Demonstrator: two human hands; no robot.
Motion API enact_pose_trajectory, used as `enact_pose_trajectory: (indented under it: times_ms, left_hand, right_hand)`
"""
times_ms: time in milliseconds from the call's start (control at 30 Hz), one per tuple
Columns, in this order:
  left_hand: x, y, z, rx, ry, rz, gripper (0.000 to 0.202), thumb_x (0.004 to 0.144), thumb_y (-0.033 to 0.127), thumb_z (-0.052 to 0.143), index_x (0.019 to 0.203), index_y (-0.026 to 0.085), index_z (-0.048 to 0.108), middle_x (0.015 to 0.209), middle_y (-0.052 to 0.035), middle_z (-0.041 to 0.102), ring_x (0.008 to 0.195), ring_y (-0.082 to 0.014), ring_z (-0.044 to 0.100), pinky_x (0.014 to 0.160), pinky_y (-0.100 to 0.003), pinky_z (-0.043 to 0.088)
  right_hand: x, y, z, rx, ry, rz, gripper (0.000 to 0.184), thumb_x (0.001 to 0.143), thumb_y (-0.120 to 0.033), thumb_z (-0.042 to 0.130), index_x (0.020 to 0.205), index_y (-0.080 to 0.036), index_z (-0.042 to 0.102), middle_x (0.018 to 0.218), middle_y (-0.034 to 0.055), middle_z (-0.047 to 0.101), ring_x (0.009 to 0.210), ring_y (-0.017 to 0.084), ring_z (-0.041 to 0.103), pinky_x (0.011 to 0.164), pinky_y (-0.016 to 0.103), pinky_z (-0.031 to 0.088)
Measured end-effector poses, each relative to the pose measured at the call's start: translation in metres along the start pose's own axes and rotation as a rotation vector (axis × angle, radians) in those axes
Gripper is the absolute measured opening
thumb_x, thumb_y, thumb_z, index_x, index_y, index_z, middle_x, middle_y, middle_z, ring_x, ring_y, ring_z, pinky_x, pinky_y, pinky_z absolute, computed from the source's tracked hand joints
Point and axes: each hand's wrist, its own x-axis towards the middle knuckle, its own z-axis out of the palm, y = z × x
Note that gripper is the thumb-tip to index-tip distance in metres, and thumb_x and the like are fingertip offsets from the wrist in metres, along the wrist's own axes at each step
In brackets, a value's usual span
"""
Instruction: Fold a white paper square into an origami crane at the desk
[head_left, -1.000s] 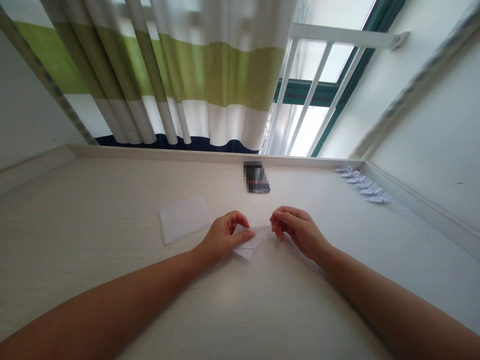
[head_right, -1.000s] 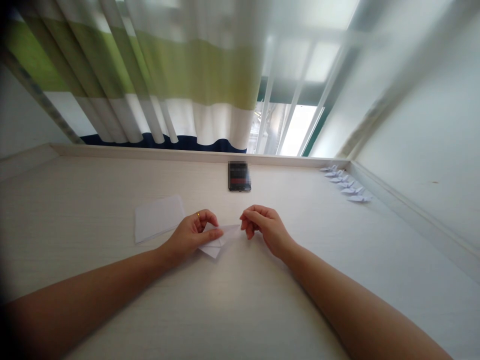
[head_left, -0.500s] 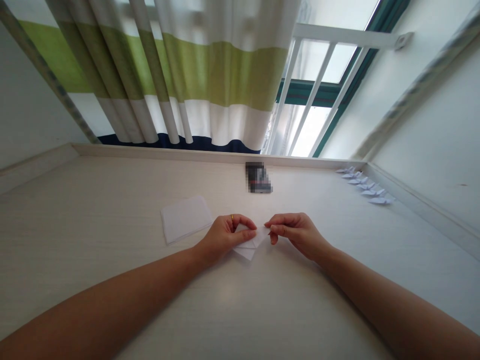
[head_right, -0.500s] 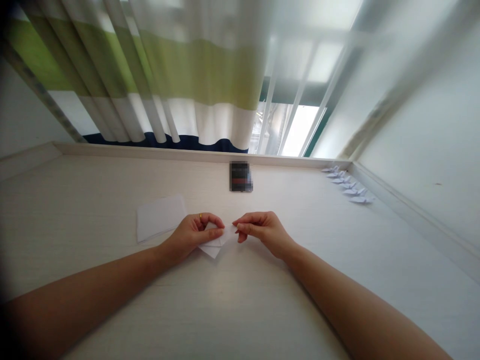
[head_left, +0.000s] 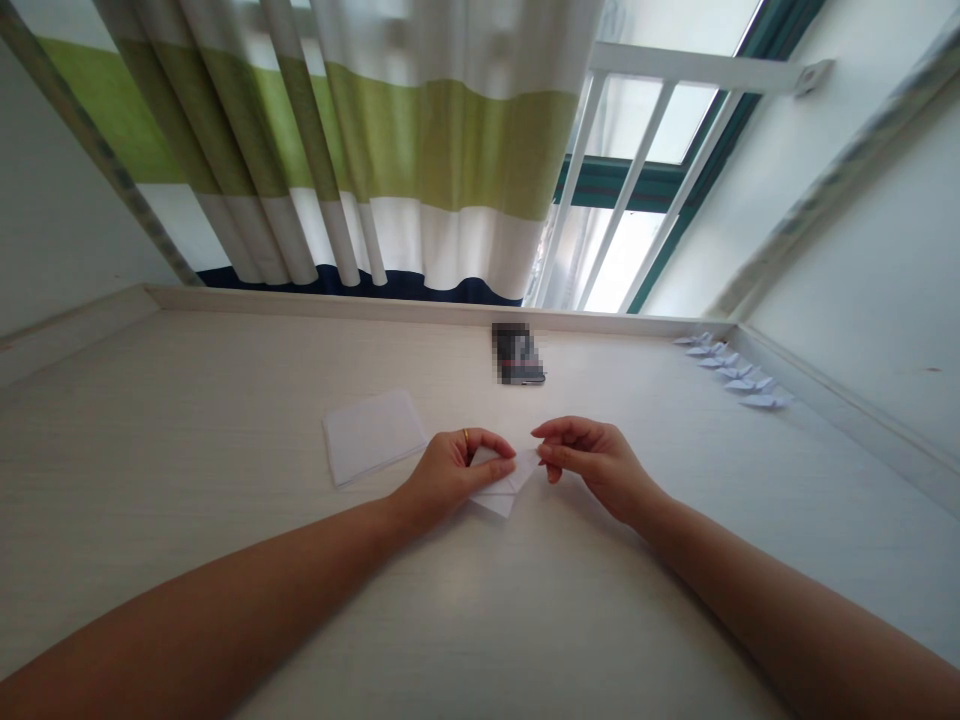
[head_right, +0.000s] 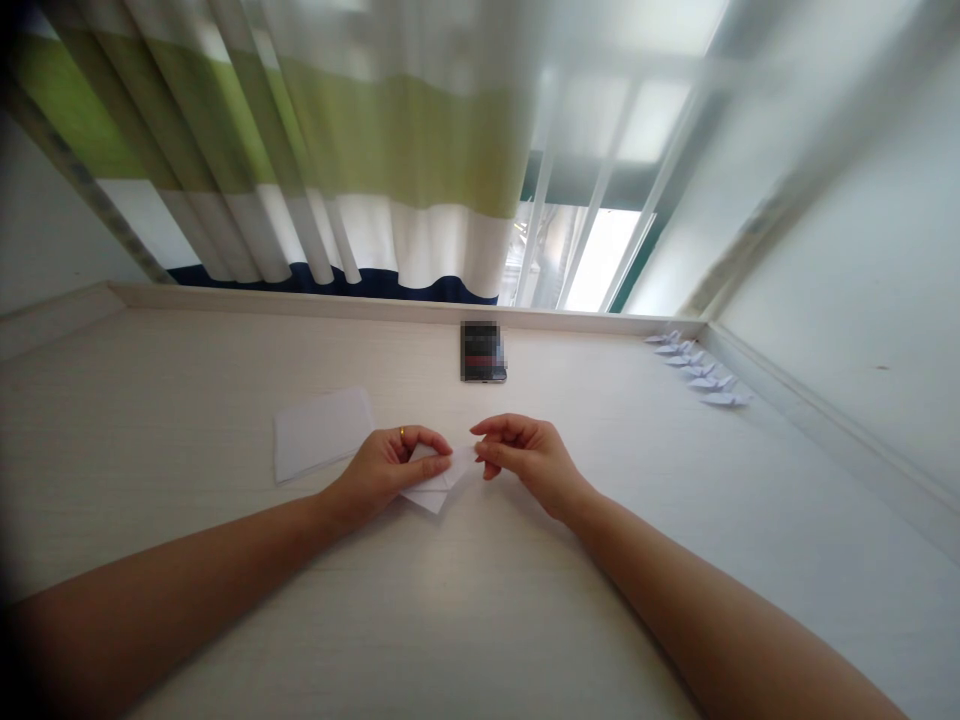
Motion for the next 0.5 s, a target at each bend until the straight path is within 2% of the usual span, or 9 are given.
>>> enact_pose_trajectory:
  times_ms: [200,500]
  left_hand:
    - [0.0006,-0.0013,-0.0006,-0.004,-0.022,-0.026,0.024,0.060,0.025,0.068,0.081,0.014,0.062,0.063,0.0019,0.061,0.052,-0.0077,0.051,0.050,-0.019,0.036]
    - [0.0020,-0.0012,0.0003,-0.110,-0.083,-0.066,0.033,0.057,0.018,0.071,0.088,0.014,0.062,0.073,-0.0011,0.065,0.063,-0.0103,0.057,0.061,-0.022,0.042]
  right_hand:
    - [0.0010,-0.0011,-0.0027,0.022,-0.002,0.029,0.015,0.064,-0.017,0.063,0.079,-0.015,0.062,0.050,-0.0027,0.060,0.049,0.009,0.055,0.057,0.024,0.042]
    - [0.0049,-0.0011,-0.0052,0.001,0.173,0.016,0.011,0.061,-0.015,0.061,0.071,-0.014,0.059,0.049,-0.0035,0.057,0.043,0.006,0.049,0.047,0.020,0.035]
